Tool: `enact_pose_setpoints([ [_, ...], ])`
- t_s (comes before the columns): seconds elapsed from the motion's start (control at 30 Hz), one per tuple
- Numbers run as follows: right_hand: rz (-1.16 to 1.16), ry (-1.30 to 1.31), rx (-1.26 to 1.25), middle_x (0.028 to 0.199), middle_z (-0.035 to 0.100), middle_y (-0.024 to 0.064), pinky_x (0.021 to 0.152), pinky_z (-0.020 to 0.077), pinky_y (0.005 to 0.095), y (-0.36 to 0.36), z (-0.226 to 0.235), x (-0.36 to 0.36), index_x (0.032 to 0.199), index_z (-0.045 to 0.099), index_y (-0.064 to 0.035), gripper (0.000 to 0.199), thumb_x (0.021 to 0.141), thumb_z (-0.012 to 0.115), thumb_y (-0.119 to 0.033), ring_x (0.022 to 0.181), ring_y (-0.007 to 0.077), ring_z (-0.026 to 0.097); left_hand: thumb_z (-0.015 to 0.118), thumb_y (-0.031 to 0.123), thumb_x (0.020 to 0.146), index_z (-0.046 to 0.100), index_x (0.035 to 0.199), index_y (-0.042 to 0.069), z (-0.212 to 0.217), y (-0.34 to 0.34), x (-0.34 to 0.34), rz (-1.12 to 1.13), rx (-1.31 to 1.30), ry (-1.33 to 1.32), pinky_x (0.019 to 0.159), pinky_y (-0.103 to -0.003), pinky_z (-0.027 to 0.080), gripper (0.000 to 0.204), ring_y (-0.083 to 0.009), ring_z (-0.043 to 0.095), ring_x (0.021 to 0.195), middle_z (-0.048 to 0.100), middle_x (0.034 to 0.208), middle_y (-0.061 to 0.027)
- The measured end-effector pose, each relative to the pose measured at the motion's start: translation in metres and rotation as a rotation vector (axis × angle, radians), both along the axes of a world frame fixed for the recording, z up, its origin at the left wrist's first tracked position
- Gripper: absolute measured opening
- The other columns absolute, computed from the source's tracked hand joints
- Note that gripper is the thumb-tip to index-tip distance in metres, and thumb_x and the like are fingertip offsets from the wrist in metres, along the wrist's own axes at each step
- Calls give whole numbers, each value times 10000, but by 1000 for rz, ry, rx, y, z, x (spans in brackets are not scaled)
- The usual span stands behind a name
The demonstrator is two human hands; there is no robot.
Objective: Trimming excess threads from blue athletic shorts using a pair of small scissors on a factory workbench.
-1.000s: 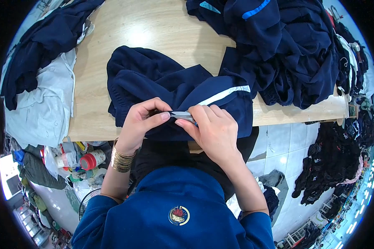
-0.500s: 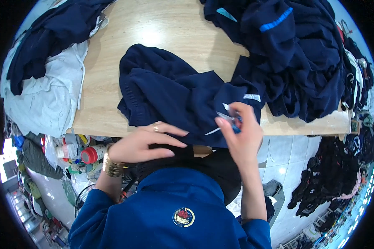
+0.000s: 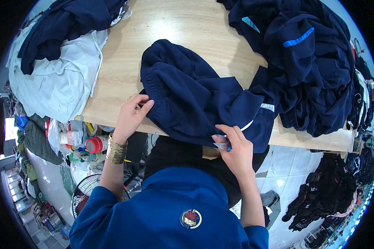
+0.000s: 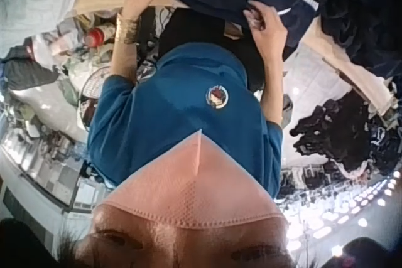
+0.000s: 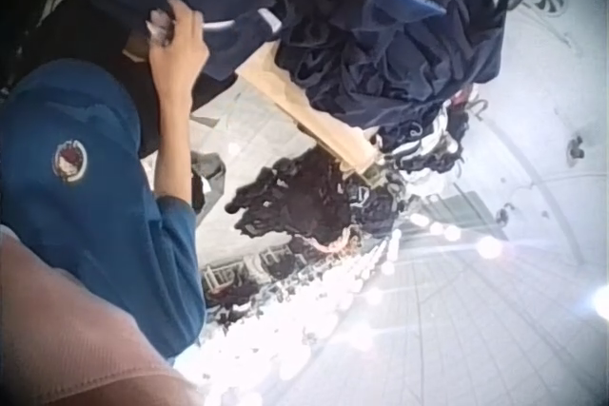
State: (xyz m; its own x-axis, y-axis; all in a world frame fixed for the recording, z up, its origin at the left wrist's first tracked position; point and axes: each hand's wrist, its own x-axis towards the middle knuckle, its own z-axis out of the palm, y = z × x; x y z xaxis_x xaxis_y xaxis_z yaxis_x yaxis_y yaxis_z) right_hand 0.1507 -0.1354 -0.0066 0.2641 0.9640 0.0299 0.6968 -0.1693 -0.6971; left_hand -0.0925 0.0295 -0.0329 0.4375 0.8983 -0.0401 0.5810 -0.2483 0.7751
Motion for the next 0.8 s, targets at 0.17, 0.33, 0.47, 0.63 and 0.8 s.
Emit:
enact_pose_setpoints([
  [0.17,-151,106,51,802,621,70,594,465,252,3,3,-6,955,644,-52,183,781,694,-78,658,150,593,637,251,837,585,1038,-24,-7,-2,2,-19,-266,-189,792,-281,463,345,-201,619,882,655,948,-120],
  [0.33,-191,616,-26,846,646,53,608,436,213,0,-3,-22,1055,628,-35,229,840,639,-110,709,60,559,663,198,812,546,1147,-27,-5,-13,15,-89,-295,-178,818,-295,471,420,-197,627,910,647,1039,-135],
  [0.47,-195,530,92,1045,635,113,795,461,247,2,7,-33,1245,483,-13,513,796,691,-147,876,119,590,639,69,803,530,1223,12,39,-58,58,-446,-359,-397,825,-291,489,437,-203,640,911,605,1140,-160],
  [0.63,-378,489,96,941,613,45,771,432,207,-13,20,-4,1113,555,17,368,761,648,-40,861,104,551,644,76,778,593,1161,107,40,-31,65,-489,26,-401,901,-323,429,388,-228,561,1049,585,1144,-112],
  [0.8,-287,428,320,926,583,36,796,418,217,-31,40,10,1074,558,13,359,719,609,0,850,111,541,683,102,689,513,1237,208,10,-6,90,-99,540,52,1005,-462,274,583,-265,433,1167,467,1262,-73],
])
